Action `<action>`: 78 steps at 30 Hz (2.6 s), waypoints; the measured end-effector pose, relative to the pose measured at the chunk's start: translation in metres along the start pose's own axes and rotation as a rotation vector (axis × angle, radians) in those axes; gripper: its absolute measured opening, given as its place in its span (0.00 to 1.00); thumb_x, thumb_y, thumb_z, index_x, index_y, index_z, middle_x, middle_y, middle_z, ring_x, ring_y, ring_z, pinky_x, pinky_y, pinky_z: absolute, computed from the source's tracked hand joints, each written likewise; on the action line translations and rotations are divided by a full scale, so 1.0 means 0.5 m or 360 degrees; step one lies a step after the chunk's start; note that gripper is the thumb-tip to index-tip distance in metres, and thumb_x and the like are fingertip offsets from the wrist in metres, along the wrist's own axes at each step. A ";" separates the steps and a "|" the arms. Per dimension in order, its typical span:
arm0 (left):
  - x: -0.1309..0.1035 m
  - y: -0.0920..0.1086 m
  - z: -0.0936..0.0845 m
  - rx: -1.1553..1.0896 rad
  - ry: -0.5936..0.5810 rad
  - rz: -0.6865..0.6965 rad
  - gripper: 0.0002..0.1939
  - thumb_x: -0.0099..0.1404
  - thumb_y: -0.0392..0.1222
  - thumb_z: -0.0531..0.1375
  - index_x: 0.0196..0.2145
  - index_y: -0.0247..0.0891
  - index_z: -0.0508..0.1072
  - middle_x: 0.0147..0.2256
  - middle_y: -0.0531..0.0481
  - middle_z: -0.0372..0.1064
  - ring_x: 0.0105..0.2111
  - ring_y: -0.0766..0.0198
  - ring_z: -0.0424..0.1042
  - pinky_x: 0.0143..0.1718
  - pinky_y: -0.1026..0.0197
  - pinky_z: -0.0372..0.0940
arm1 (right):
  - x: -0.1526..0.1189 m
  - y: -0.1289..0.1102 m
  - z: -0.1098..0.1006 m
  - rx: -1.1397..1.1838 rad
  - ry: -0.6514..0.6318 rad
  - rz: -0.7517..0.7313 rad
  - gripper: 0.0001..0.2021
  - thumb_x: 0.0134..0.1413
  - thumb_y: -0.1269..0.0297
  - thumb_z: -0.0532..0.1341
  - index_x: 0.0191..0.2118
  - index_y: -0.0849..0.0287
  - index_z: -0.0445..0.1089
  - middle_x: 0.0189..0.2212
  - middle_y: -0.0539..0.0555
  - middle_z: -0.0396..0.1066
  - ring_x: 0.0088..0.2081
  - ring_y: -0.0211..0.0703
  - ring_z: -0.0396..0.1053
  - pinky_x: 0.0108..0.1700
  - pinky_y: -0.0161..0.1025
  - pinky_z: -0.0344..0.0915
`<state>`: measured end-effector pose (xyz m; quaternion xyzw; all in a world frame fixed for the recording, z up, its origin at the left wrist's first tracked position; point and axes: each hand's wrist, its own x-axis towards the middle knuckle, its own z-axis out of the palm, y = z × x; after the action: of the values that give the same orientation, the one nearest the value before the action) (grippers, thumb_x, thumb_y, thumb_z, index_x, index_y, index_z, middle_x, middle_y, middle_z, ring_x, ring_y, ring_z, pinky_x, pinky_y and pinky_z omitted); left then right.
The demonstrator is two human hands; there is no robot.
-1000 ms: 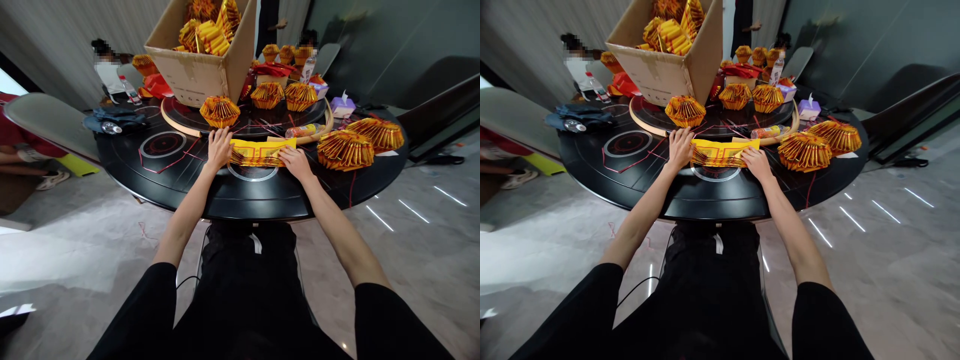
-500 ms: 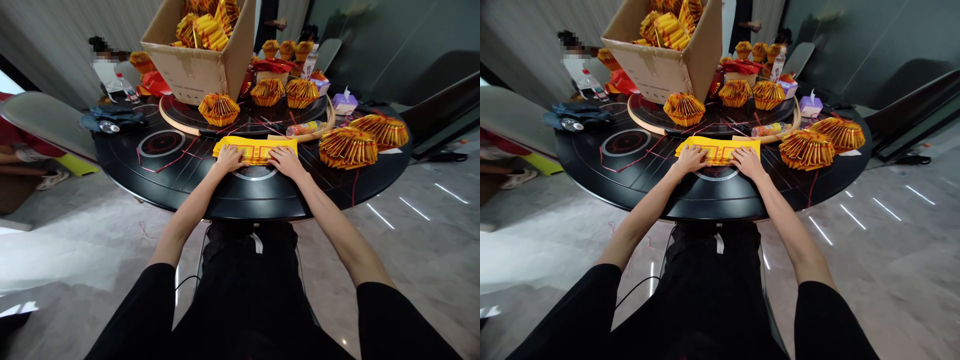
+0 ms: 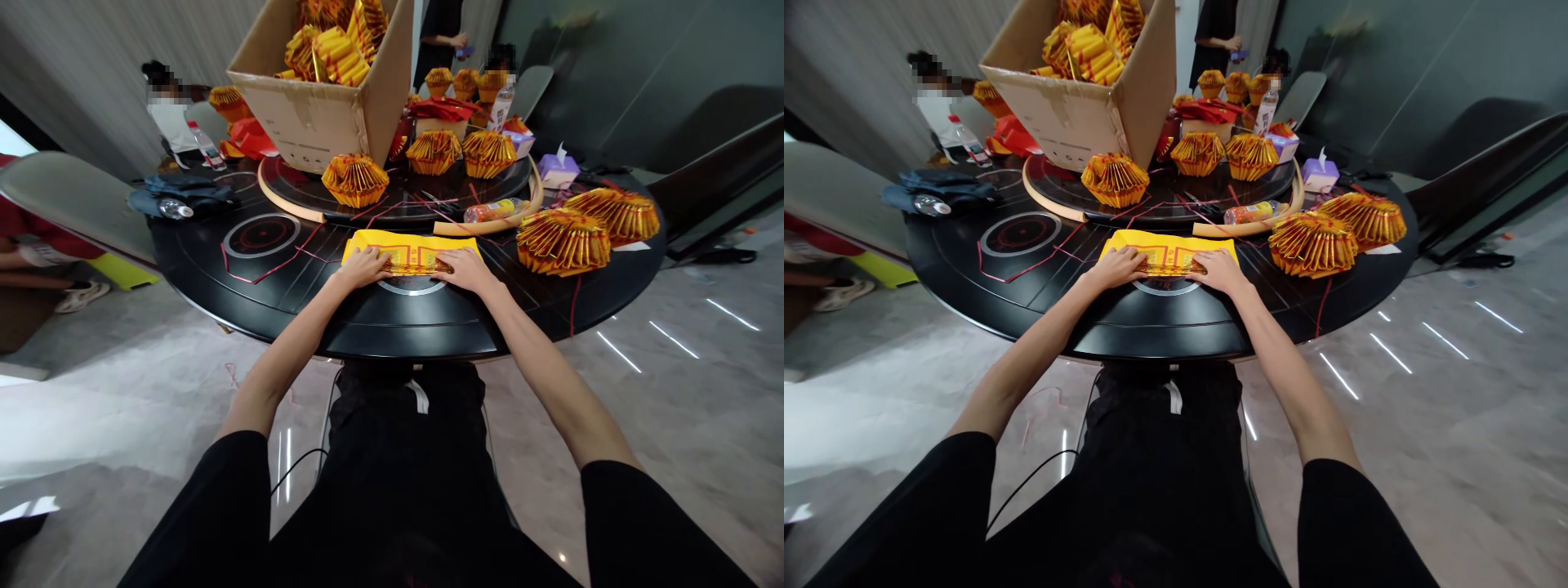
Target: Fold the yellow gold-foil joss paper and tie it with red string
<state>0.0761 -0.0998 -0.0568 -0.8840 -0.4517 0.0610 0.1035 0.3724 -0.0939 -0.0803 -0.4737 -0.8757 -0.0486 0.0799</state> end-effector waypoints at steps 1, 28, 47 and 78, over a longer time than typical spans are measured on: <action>-0.002 -0.002 0.002 0.0036 0.0016 0.0027 0.28 0.80 0.54 0.52 0.67 0.31 0.67 0.58 0.27 0.72 0.59 0.40 0.72 0.53 0.47 0.68 | -0.002 0.000 -0.002 -0.0014 -0.0008 -0.0022 0.26 0.71 0.48 0.58 0.60 0.63 0.76 0.61 0.68 0.75 0.62 0.63 0.73 0.59 0.53 0.65; 0.034 -0.036 0.021 0.0157 0.0114 0.0319 0.31 0.72 0.27 0.45 0.70 0.30 0.63 0.52 0.24 0.76 0.50 0.43 0.79 0.43 0.49 0.74 | 0.023 -0.067 -0.061 -0.0453 -0.0400 -0.0169 0.30 0.75 0.51 0.48 0.69 0.70 0.61 0.55 0.76 0.77 0.51 0.62 0.78 0.45 0.45 0.68; 0.015 -0.126 -0.227 -0.0820 0.0167 0.0257 0.11 0.64 0.39 0.66 0.44 0.37 0.80 0.35 0.50 0.79 0.36 0.60 0.77 0.39 0.60 0.67 | 0.089 0.039 -0.292 -0.0093 -0.0400 -0.0098 0.13 0.61 0.61 0.65 0.47 0.60 0.81 0.38 0.59 0.81 0.41 0.53 0.77 0.43 0.44 0.67; -0.239 0.040 -0.039 -0.2480 0.1145 -0.0715 0.27 0.36 0.40 0.75 0.35 0.42 0.73 0.28 0.58 0.72 0.27 0.65 0.72 0.30 0.63 0.70 | -0.052 -0.047 -0.278 0.0177 -0.0631 -0.0040 0.07 0.53 0.68 0.65 0.36 0.58 0.81 0.26 0.51 0.78 0.29 0.45 0.73 0.33 0.39 0.62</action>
<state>0.0257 -0.2106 -0.0409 -0.5593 -0.4679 -0.5673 -0.3825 0.3798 -0.1503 0.0512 -0.4579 -0.8815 0.0931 -0.0686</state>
